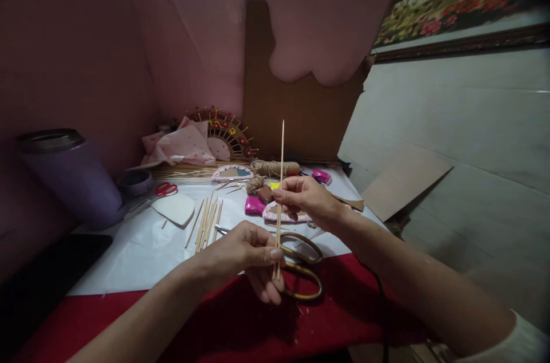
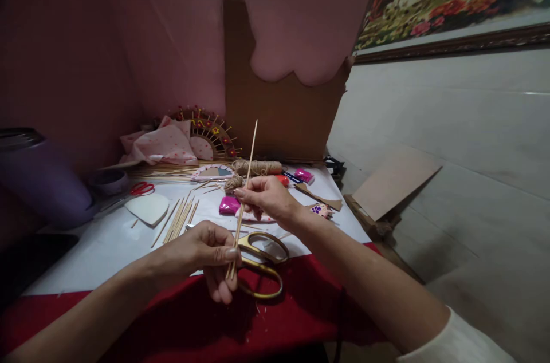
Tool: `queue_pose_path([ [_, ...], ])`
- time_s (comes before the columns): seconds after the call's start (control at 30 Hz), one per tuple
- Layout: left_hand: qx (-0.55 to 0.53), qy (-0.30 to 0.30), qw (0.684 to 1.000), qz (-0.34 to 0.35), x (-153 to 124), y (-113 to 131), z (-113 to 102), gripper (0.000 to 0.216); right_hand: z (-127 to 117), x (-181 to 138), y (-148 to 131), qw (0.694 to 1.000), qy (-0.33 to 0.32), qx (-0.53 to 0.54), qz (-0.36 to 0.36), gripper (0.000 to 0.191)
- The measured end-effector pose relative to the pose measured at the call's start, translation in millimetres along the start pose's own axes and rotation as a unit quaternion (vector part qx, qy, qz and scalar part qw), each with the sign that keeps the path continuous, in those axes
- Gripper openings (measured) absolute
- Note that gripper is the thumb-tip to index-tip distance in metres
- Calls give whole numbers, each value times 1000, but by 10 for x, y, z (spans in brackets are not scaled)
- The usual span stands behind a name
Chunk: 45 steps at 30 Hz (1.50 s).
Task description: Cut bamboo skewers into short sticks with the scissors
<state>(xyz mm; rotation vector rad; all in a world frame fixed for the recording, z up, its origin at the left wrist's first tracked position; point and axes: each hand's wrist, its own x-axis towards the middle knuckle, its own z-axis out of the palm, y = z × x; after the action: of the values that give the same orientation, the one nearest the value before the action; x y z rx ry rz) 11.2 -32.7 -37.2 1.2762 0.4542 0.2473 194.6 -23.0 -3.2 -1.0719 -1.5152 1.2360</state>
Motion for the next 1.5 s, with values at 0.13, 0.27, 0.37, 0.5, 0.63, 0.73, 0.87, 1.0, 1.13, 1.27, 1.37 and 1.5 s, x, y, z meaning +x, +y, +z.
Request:
queue_pose_path([
  [0.13, -17, 19, 1000, -10, 20, -12, 3, 22, -33, -1, 19, 1000, 15, 0, 3, 33],
  [0.27, 14, 29, 999, -8, 25, -19, -7, 23, -26, -34, -9, 1000, 19, 1, 4, 33],
  [0.37, 39, 41, 998, 29, 31, -26, -2, 25, 36, -96, -51, 1000, 4, -8, -3, 32],
  [0.5, -62, 85, 990, 94, 66, -33, 22, 29, 161, -181, -70, 998, 10, -44, -32, 30],
  [0.63, -143, 108, 975, 128, 108, -54, 56, 26, 260, -202, -4, 997, 53, -38, -40, 28],
  [0.73, -167, 125, 968, 136, 130, -74, 90, 28, 317, -192, 58, 995, 82, -35, -40, 28],
  [0.87, -184, 147, 964, 128, 132, -89, 110, 30, 400, -163, 86, 991, 104, -61, -51, 30],
  [1.0, -196, 182, 955, 128, 104, -64, 81, 26, 455, -113, 96, 988, 123, -56, -78, 34],
  [1.13, -229, 222, 933, 167, 70, 7, 34, 23, 481, -152, 168, 990, 128, -51, -41, 38],
  [1.27, -267, 265, 904, 201, 38, 62, -1, 16, 589, -342, 243, 994, 19, -2, 110, 35],
  [1.37, -293, 278, 890, 210, 28, 70, -10, 13, 704, -462, 265, 982, -77, 80, 153, 30],
  [1.5, -301, 285, 883, 219, 33, 63, -19, 14, 772, -492, 304, 970, -97, 165, 148, 27],
])
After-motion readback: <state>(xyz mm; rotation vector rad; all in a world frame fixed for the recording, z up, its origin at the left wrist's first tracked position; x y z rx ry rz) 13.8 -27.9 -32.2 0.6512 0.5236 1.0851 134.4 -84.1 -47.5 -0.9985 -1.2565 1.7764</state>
